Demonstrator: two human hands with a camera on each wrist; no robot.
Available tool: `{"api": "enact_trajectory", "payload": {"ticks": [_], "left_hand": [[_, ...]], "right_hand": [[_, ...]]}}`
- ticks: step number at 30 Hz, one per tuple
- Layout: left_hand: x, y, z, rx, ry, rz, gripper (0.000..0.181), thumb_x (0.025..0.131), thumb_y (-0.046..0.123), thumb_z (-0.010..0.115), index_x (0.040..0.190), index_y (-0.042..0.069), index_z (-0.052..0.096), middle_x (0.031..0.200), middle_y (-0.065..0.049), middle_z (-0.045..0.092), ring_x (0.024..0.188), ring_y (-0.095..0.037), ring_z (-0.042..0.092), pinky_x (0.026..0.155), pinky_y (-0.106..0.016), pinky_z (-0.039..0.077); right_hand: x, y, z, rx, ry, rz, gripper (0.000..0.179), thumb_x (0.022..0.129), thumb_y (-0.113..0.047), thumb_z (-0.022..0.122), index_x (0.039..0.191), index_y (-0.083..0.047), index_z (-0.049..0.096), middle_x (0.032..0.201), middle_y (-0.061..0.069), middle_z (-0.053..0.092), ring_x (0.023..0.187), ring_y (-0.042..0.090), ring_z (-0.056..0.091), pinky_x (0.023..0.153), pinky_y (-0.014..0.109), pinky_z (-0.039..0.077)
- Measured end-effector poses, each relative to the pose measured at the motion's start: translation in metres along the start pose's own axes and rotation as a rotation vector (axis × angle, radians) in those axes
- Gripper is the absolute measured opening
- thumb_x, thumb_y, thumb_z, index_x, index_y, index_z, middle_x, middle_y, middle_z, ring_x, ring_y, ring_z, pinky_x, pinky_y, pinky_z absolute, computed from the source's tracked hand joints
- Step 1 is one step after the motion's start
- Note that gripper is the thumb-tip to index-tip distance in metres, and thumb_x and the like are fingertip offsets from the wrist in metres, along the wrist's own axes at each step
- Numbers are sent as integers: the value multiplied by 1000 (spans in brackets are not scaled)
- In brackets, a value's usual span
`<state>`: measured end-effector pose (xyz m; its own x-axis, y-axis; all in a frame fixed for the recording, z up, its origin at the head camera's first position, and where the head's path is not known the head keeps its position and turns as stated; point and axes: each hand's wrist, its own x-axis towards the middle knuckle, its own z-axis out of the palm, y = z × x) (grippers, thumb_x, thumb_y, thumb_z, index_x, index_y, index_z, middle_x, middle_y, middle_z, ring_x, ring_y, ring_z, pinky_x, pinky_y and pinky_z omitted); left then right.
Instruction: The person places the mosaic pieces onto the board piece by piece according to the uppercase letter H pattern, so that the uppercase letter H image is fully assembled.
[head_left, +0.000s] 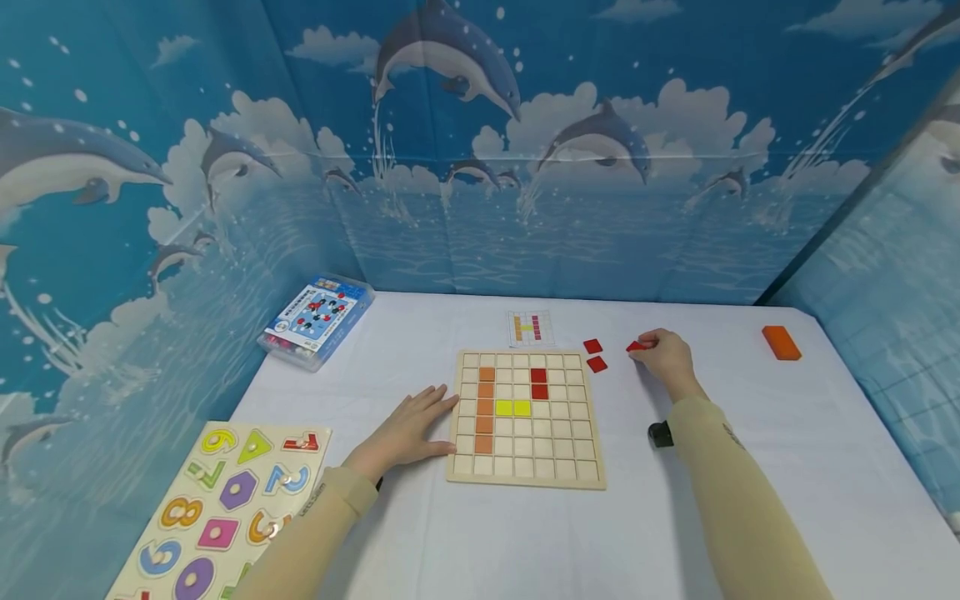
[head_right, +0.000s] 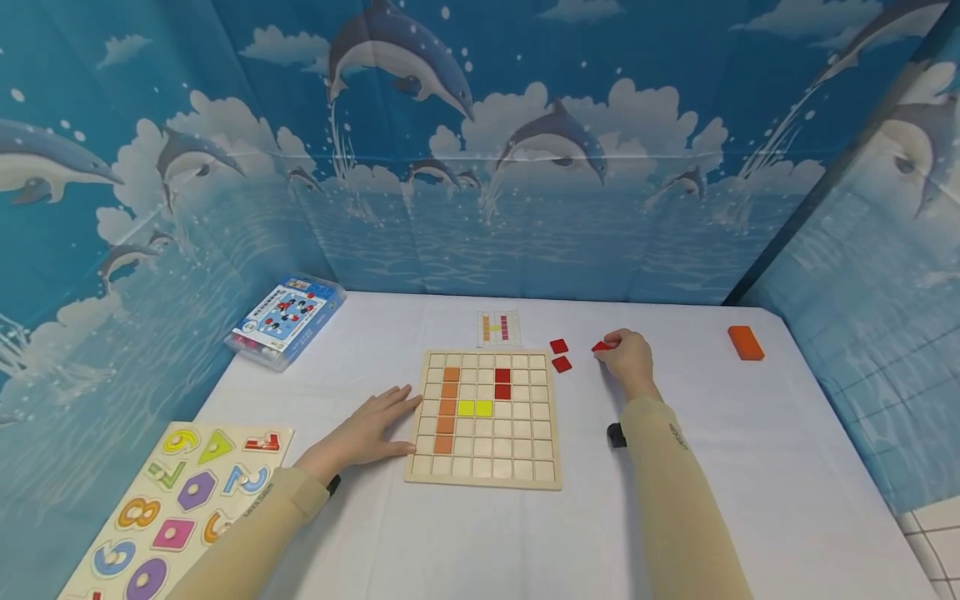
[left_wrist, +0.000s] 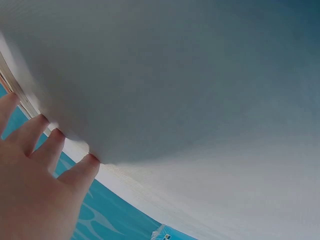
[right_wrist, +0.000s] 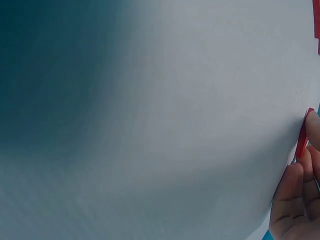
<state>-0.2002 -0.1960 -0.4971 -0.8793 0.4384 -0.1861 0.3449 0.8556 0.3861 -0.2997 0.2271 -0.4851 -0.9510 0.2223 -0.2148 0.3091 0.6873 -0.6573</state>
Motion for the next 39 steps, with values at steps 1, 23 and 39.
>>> {"api": "enact_trajectory", "payload": {"ticks": [1, 23, 39], "left_hand": [[0, 0, 0, 3, -2, -2, 81, 85, 51, 71, 153, 22, 38, 162, -9, 29, 151, -31, 22, 124, -53, 19], [1, 2, -1, 1, -7, -9, 81, 85, 50, 72, 153, 20, 38, 162, -10, 28, 151, -31, 22, 124, -53, 18], [1, 1, 0, -3, -8, -12, 82, 85, 50, 72, 153, 20, 37, 163, -10, 27, 152, -31, 21, 124, -53, 17]], "right_hand": [[0, 0, 0, 2, 7, 7, 41, 93, -9, 66, 127, 9, 54, 123, 29, 55, 108, 38, 53, 98, 49, 52], [-8, 4, -3, 112, -47, -6, 44, 96, -18, 63, 132, 3, 52, 123, 26, 59, 97, 29, 60, 80, 33, 57], [-45, -20, 25, 228, -179, -127, 37, 94, -19, 68, 124, 0, 58, 110, 17, 66, 82, 20, 62, 69, 26, 55]]}}
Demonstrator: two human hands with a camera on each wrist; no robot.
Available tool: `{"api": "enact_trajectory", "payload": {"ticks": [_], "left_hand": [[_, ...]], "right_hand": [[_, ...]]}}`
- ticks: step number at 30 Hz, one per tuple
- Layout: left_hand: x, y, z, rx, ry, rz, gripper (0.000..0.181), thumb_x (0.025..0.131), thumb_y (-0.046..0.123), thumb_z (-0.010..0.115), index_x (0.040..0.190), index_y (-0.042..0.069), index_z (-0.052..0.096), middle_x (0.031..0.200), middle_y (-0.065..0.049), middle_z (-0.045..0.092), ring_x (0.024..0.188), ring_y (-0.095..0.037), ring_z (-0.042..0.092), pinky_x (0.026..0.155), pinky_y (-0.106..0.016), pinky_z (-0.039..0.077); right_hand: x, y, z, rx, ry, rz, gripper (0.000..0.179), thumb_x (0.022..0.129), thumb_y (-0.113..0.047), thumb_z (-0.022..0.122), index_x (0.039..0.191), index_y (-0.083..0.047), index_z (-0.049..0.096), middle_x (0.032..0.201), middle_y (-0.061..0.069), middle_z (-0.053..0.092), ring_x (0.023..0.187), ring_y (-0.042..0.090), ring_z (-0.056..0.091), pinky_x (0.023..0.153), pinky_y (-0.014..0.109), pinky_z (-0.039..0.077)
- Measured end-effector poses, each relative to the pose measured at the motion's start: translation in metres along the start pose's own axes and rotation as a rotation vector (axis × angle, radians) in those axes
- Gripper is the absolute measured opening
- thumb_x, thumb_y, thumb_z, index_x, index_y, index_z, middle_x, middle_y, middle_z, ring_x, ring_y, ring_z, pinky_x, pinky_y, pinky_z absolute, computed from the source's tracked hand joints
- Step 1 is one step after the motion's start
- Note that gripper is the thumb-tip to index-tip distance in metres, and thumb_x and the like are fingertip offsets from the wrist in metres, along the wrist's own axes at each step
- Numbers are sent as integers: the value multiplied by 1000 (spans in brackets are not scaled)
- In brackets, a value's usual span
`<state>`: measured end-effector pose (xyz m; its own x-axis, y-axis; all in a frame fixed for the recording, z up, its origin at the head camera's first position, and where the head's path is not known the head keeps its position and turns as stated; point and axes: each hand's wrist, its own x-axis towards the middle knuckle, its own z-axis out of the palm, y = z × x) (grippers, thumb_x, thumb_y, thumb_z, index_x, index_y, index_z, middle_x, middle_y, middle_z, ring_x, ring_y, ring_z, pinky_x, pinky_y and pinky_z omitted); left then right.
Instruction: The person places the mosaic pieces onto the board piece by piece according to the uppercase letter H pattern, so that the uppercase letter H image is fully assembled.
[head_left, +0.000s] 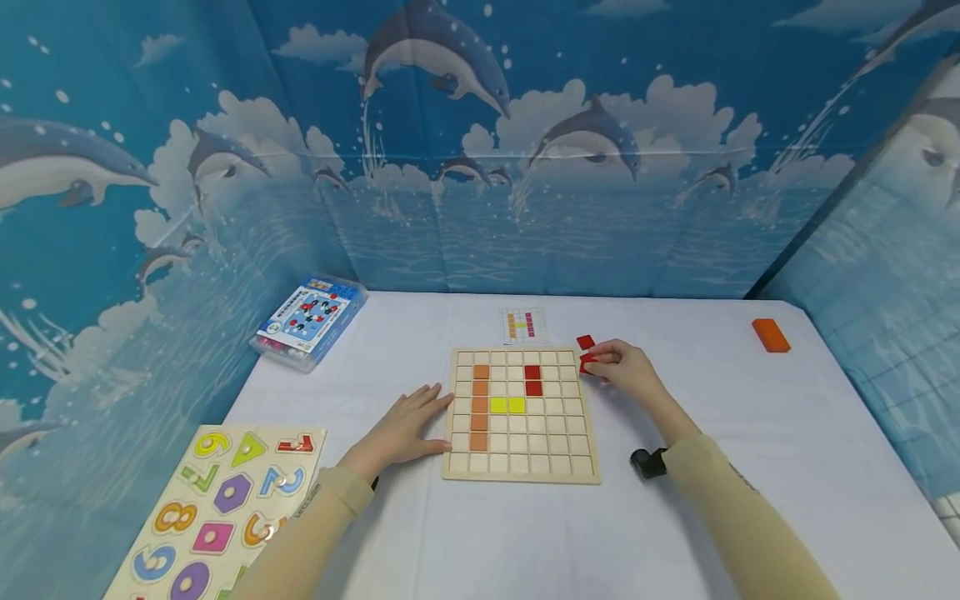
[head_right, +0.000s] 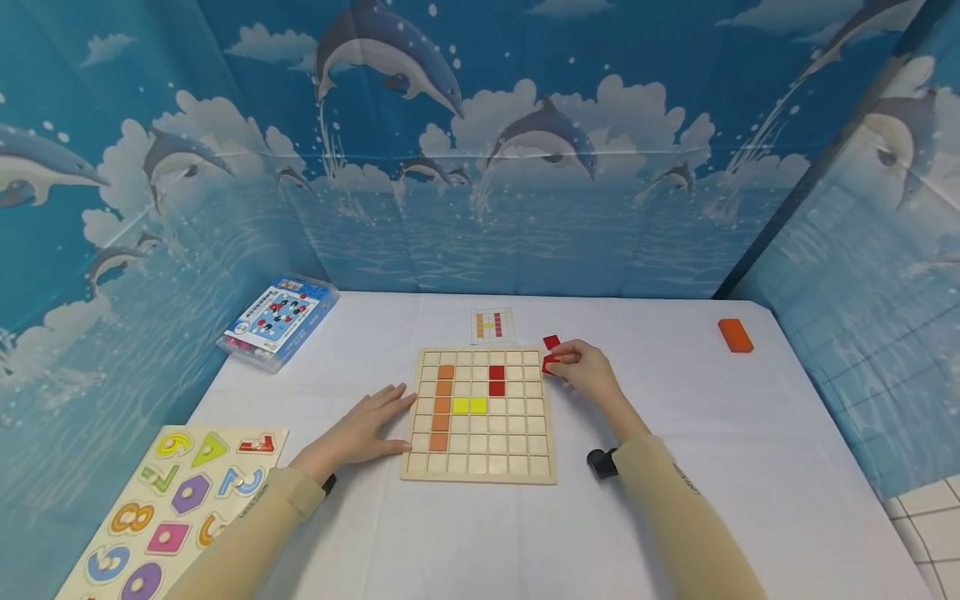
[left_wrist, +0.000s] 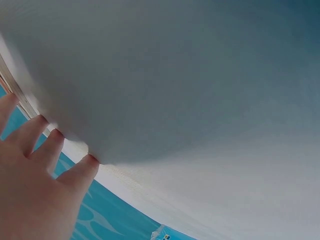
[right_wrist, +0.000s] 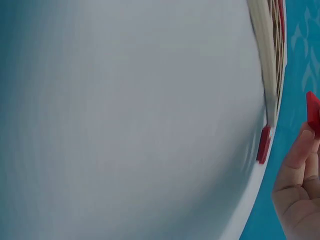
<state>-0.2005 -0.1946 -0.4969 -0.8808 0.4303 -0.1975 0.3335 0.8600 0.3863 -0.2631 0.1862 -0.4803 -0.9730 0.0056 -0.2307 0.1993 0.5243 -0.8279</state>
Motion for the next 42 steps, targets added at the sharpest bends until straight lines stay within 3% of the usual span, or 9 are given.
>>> {"api": "enact_trajectory", "payload": {"ticks": [6, 10, 14, 22, 42], "left_hand": [[0, -2, 2, 9, 6, 8, 82, 85, 50, 72, 153, 20, 38, 162, -10, 28, 151, -31, 22, 124, -54, 18], [0, -2, 1, 7, 5, 10, 82, 85, 50, 72, 153, 20, 37, 162, -10, 27, 152, -31, 21, 124, -54, 18], [0, -1, 1, 3, 4, 11, 82, 85, 50, 72, 153, 19, 37, 162, -10, 27, 152, -31, 21, 124, -54, 17], [0, -1, 2, -5, 4, 8, 81, 85, 49, 72, 153, 19, 37, 163, -10, 27, 152, -31, 21, 124, -54, 17], [-2, 0, -2, -10, 5, 18, 81, 86, 48, 73, 153, 20, 38, 162, -10, 27, 152, -31, 21, 124, -53, 17]], "right_hand": [[-8, -8, 19, 21, -56, -15, 36, 90, -19, 72, 120, -1, 61, 96, 6, 67, 79, 17, 62, 67, 27, 55], [-13, -14, 30, -21, -77, -37, 31, 89, -19, 73, 114, -2, 64, 96, 9, 69, 83, 17, 61, 68, 24, 52], [-16, -17, 40, -59, -100, -56, 28, 89, -20, 74, 110, -3, 67, 95, 11, 70, 76, 16, 61, 64, 23, 51], [-21, -22, 56, -74, -139, -18, 20, 88, -20, 75, 103, -9, 70, 90, 7, 68, 69, 16, 59, 60, 24, 52], [-21, -31, 62, -203, -175, -60, 14, 86, -16, 76, 96, -8, 70, 91, 6, 65, 80, 18, 57, 67, 23, 49]]}}
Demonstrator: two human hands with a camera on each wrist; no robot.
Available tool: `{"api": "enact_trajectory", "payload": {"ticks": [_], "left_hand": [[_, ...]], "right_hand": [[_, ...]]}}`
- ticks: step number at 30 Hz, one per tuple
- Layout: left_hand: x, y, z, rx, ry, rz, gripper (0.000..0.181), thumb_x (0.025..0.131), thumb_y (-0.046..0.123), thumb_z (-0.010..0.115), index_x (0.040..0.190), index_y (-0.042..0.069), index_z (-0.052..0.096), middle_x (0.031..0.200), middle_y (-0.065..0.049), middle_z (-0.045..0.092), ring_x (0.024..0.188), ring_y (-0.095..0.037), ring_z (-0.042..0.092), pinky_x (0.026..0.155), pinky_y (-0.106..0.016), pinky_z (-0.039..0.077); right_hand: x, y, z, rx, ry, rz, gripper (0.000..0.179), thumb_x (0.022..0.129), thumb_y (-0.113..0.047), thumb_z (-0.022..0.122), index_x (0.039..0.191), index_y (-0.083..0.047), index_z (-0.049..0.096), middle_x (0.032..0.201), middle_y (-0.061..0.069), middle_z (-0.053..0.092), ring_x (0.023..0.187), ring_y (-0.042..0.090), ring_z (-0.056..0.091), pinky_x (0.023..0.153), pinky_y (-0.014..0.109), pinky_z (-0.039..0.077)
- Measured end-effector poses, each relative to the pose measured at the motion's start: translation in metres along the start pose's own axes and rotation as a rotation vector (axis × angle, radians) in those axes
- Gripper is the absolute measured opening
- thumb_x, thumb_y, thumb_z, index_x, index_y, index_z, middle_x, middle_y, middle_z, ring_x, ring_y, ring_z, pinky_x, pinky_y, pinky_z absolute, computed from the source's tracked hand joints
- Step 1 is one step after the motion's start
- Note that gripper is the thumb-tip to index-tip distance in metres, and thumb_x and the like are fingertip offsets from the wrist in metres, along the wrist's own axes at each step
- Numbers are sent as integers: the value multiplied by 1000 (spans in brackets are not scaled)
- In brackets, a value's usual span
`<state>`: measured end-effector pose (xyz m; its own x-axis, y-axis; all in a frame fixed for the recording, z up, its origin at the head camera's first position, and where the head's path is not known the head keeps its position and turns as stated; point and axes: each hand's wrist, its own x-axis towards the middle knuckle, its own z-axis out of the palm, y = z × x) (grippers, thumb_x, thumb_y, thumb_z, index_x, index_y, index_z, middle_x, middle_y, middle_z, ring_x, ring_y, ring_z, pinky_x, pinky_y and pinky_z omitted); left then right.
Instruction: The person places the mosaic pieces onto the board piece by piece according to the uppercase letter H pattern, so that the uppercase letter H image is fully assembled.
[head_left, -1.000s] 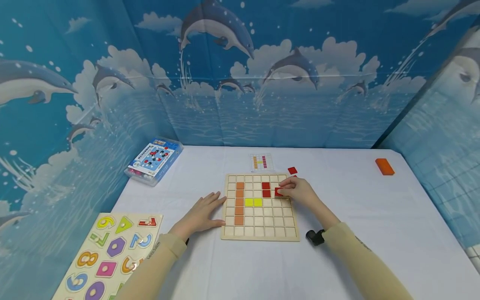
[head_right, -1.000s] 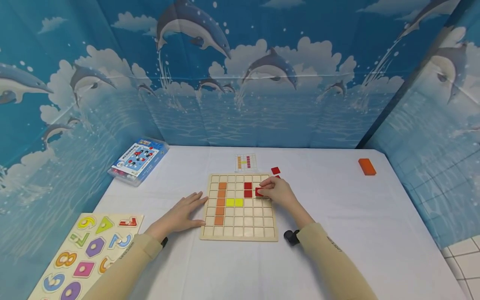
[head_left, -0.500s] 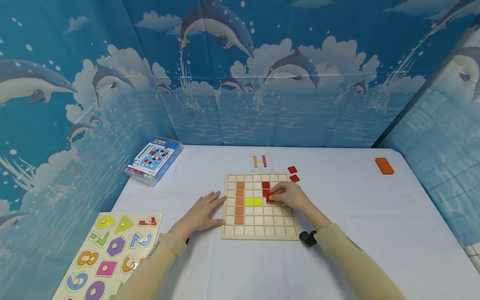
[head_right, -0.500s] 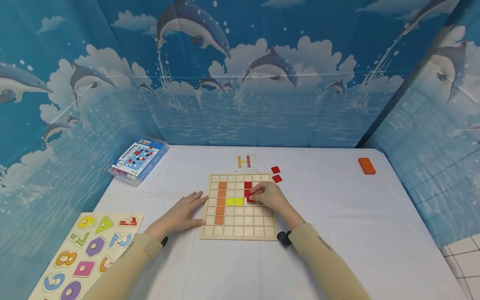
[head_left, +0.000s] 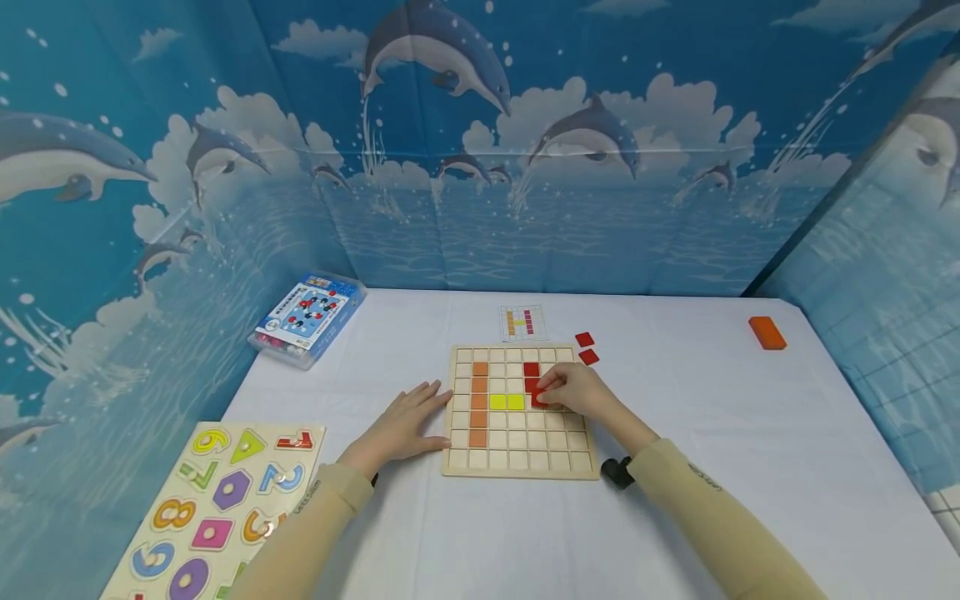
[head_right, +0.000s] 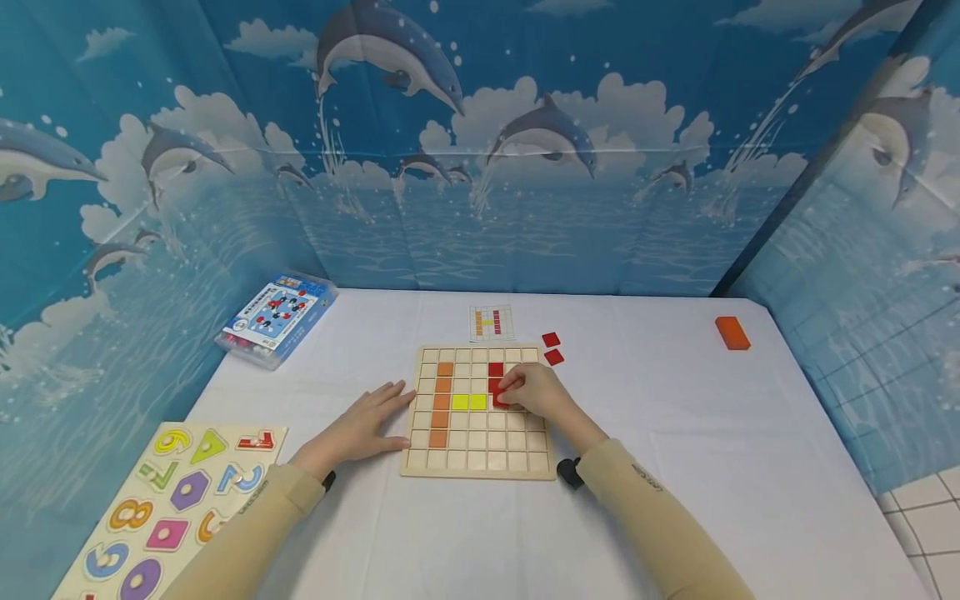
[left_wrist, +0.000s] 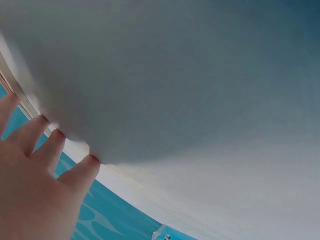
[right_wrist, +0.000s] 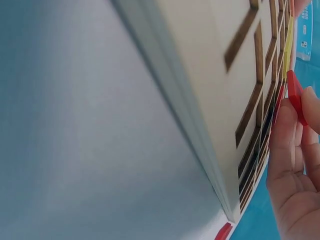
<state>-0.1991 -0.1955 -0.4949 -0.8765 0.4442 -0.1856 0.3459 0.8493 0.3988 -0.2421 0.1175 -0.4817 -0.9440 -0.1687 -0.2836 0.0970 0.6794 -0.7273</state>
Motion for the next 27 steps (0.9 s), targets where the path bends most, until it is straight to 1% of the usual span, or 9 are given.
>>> {"api": "enact_trajectory", "payload": {"ticks": [9, 14, 22, 27], "left_hand": [[0, 0, 1, -4, -1, -11, 81, 85, 48, 73, 153, 20, 38, 163, -9, 27, 152, -31, 21, 124, -53, 16], [1, 0, 1, -4, -3, -12, 81, 85, 48, 73, 153, 21, 37, 163, -9, 27, 152, -30, 21, 125, -52, 16], [1, 1, 0, 0, -4, -19, 81, 85, 48, 73, 153, 21, 38, 163, -9, 26, 152, -30, 20, 125, -52, 16], [0, 1, 0, -4, -3, -20, 81, 85, 48, 73, 153, 21, 38, 163, -9, 27, 152, -30, 20, 125, -52, 16]], "right_hand": [[1, 0, 3, -11, 6, -10, 14, 85, -17, 78, 92, -8, 70, 87, 5, 65, 78, 18, 56, 66, 23, 47], [2, 2, 6, -38, 8, -41, 11, 85, -16, 77, 90, -10, 70, 84, 3, 64, 77, 16, 55, 66, 24, 45], [0, 2, 9, -110, 23, -125, 6, 86, -14, 76, 86, -10, 72, 80, 1, 65, 77, 15, 54, 68, 26, 47], [-2, 0, 10, -138, 25, -131, 8, 84, -13, 78, 86, -10, 71, 80, 1, 64, 76, 15, 53, 67, 26, 46]]}}
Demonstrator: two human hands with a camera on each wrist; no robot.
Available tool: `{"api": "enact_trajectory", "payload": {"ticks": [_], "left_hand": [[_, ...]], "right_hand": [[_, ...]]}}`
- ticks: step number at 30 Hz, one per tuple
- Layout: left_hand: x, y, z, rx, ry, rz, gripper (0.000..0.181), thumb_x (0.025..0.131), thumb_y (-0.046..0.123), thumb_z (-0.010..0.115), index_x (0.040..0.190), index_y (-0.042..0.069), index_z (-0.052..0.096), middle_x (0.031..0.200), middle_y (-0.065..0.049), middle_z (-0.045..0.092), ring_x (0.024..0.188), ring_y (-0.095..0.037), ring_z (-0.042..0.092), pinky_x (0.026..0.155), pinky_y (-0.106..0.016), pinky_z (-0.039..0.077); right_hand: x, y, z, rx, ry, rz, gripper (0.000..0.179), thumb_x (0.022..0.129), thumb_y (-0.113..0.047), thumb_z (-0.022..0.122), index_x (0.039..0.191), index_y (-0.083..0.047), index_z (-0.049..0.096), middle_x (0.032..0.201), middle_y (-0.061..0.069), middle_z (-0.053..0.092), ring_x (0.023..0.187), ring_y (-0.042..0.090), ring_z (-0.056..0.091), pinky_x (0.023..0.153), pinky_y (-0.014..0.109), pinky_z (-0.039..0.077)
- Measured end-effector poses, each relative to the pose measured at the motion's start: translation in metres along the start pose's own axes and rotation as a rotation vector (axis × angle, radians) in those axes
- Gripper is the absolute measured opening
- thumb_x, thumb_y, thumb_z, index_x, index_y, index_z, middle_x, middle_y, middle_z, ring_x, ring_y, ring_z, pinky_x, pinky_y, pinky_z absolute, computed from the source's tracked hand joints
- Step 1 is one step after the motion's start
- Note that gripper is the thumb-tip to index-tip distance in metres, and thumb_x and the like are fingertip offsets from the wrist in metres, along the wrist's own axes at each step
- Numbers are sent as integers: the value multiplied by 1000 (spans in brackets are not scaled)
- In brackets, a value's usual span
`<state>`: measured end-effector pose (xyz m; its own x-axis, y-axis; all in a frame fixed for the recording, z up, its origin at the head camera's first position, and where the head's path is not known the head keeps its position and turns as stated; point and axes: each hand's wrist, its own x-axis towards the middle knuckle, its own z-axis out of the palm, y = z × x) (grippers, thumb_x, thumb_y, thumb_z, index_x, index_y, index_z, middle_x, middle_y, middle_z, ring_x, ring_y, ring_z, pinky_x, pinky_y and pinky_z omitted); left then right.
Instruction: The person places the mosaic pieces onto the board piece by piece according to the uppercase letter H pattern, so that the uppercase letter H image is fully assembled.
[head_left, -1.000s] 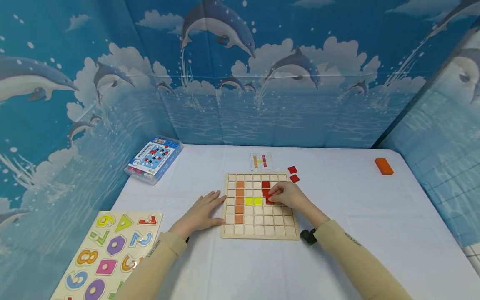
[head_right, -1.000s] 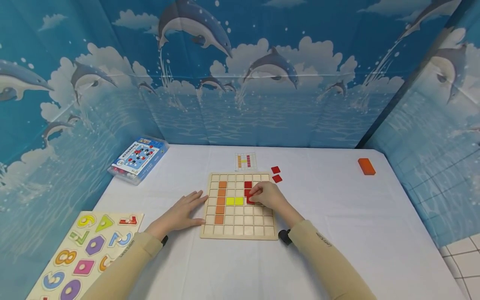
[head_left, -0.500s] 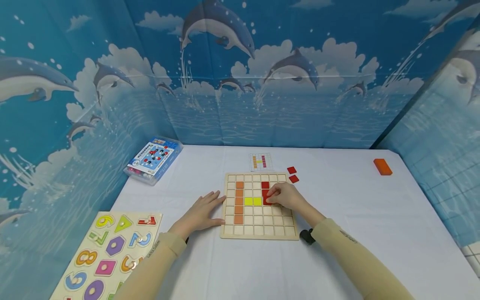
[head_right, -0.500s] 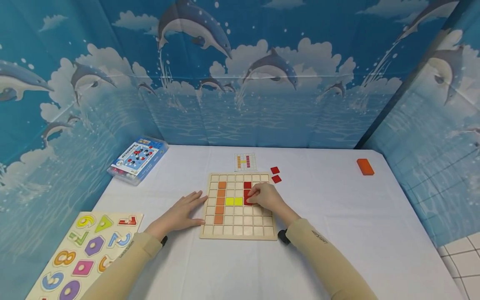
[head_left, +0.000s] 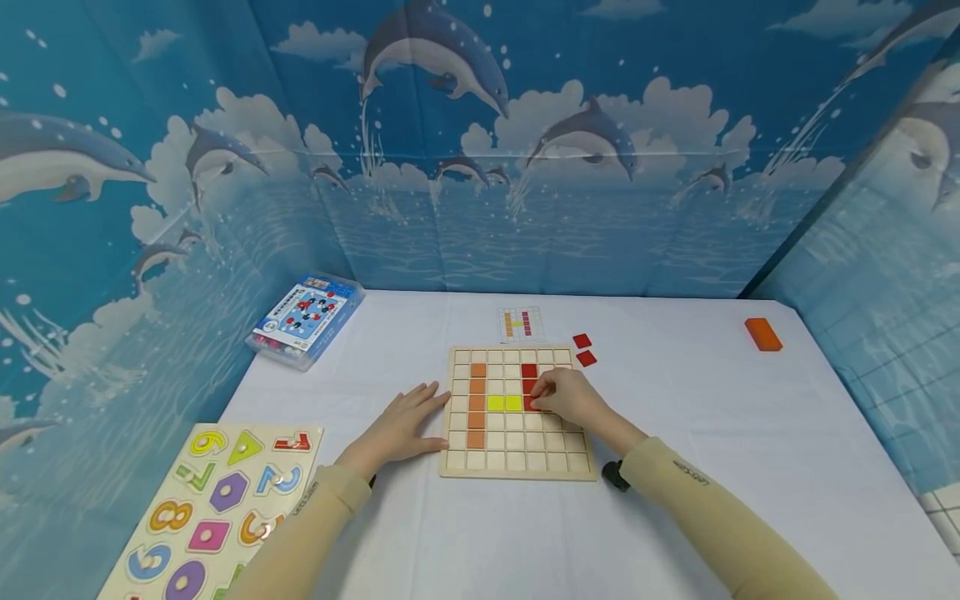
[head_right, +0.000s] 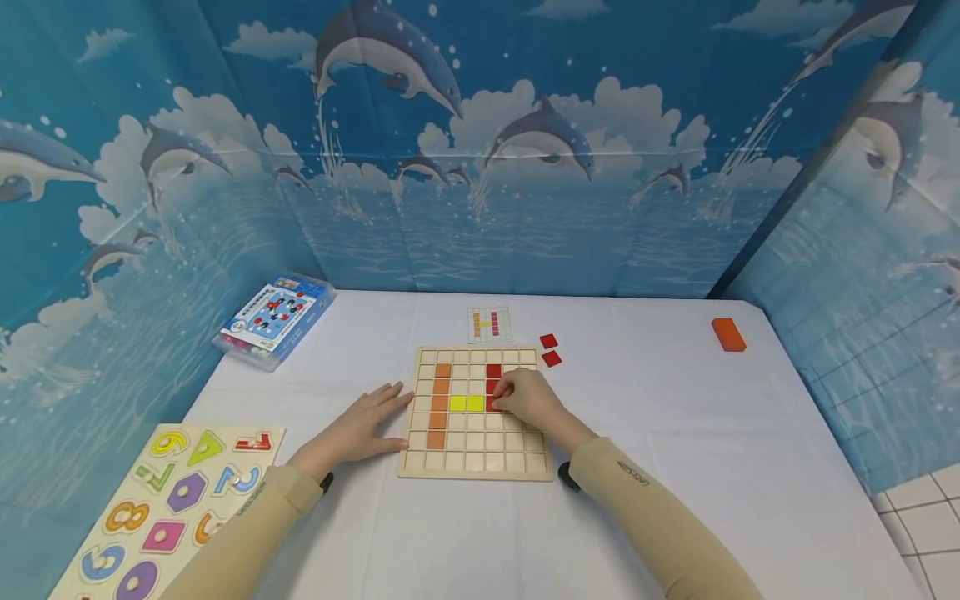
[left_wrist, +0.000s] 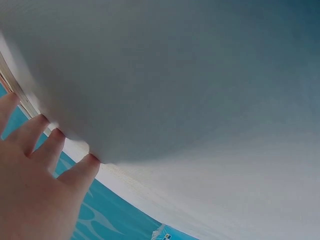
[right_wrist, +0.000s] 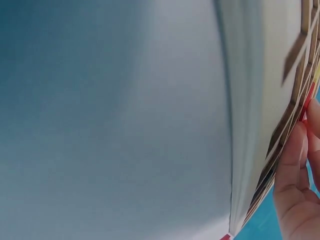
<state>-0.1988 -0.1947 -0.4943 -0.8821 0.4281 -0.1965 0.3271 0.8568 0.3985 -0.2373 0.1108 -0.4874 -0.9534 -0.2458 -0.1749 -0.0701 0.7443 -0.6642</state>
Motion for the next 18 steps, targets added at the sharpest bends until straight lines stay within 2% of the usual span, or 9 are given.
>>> {"api": "enact_trajectory", "payload": {"ticks": [5, 9, 18], "left_hand": [[-1, -1, 0, -1, 3, -1, 81, 85, 48, 73, 153, 20, 38, 163, -9, 27, 152, -30, 21, 125, -52, 16], [-1, -2, 1, -4, 5, 2, 81, 85, 48, 73, 153, 19, 38, 162, -10, 28, 152, -31, 21, 124, -53, 17], [0, -2, 1, 2, 2, 4, 81, 85, 49, 72, 153, 21, 38, 163, -9, 27, 152, -30, 21, 124, -52, 16]], "right_hand": [[0, -1, -2, 12, -19, 23, 10, 85, -15, 77, 90, -10, 71, 82, 1, 64, 76, 15, 53, 67, 25, 45], [-1, -1, -11, 79, -21, 66, 13, 87, -18, 75, 95, -9, 71, 87, 3, 65, 77, 16, 56, 67, 24, 48], [7, 13, -40, 130, 82, 114, 25, 92, -23, 70, 111, -7, 68, 102, 10, 68, 90, 22, 60, 74, 28, 49]]}}
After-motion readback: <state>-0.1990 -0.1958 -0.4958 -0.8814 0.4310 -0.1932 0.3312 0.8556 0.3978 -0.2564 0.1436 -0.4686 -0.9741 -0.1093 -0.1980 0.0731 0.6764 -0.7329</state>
